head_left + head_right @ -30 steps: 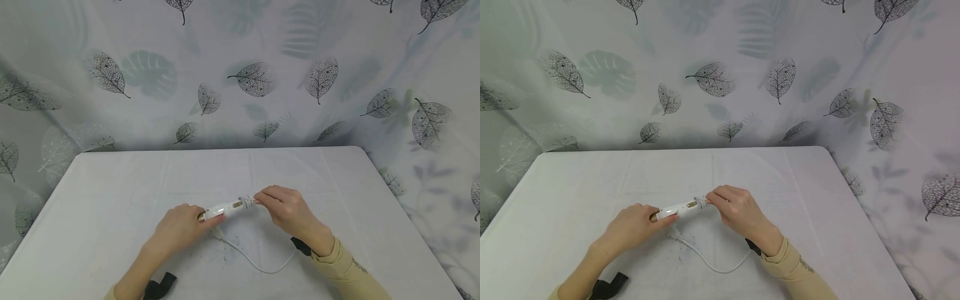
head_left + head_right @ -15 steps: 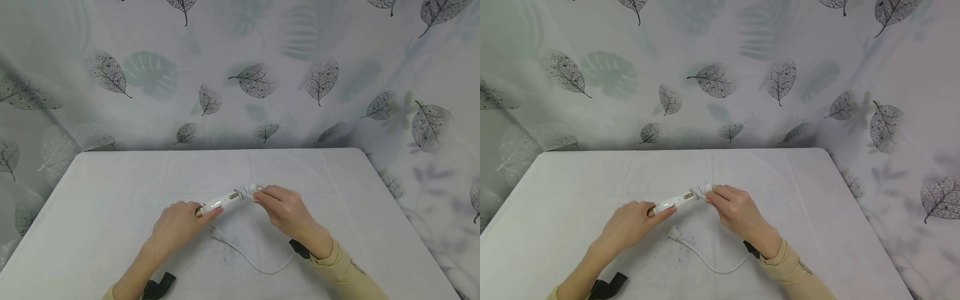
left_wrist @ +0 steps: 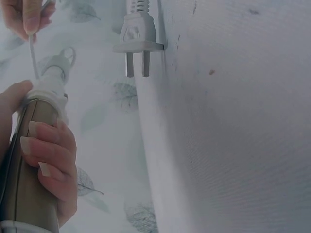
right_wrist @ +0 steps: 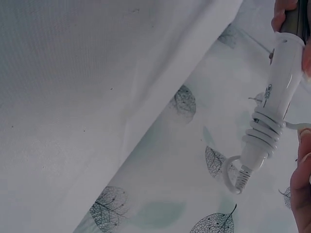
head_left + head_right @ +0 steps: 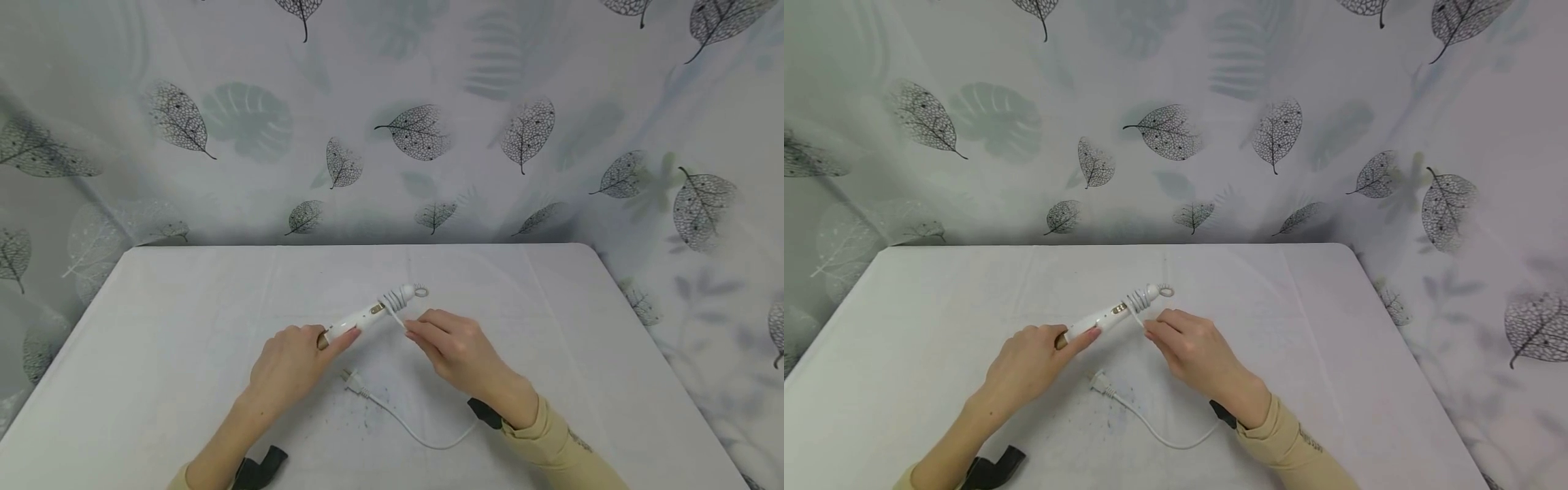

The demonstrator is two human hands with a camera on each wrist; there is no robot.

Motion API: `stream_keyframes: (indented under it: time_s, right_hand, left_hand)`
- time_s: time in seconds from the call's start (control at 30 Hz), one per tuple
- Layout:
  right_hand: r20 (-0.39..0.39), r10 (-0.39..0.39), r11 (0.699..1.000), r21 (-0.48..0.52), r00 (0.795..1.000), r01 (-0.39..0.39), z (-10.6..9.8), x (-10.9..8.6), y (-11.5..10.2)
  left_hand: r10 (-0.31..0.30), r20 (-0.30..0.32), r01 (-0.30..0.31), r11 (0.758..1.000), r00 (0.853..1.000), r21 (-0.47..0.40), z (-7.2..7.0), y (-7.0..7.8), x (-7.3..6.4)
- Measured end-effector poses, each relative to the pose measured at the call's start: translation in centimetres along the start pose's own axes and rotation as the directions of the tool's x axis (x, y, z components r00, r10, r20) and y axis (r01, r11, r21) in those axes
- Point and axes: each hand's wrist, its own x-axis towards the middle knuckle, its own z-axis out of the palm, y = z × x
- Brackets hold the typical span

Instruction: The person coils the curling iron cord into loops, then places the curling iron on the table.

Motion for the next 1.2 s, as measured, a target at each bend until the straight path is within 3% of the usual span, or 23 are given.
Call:
stream_keyframes:
  time_s: [0.3,0.6,0.97,1.2]
  right_hand:
    - [-0.003,-0.017,1.0,0.004,1.0,0.017,-0.03,-0.11,0.05]
    - [-0.024,0.083,0.996,-0.035,0.996,-0.084,-0.7,-0.18,0.44]
    - [-0.012,0.051,0.994,0.094,0.999,-0.05,-0.01,-0.12,0.22]
    - [-0.089,0.165,0.985,0.069,0.982,-0.159,0.29,-0.15,-0.05]
  left_hand:
    - [-0.004,0.014,0.005,0.997,1.0,-0.076,-0.03,0.01,0.02]
    - [-0.013,0.037,0.018,0.992,0.999,-0.127,0.08,0.22,0.07]
    - [0.019,0.013,-0.016,0.983,1.0,-0.185,0.11,0.2,0.17]
    - [0.032,0.002,-0.03,0.972,0.999,-0.234,0.07,0.45,0.0]
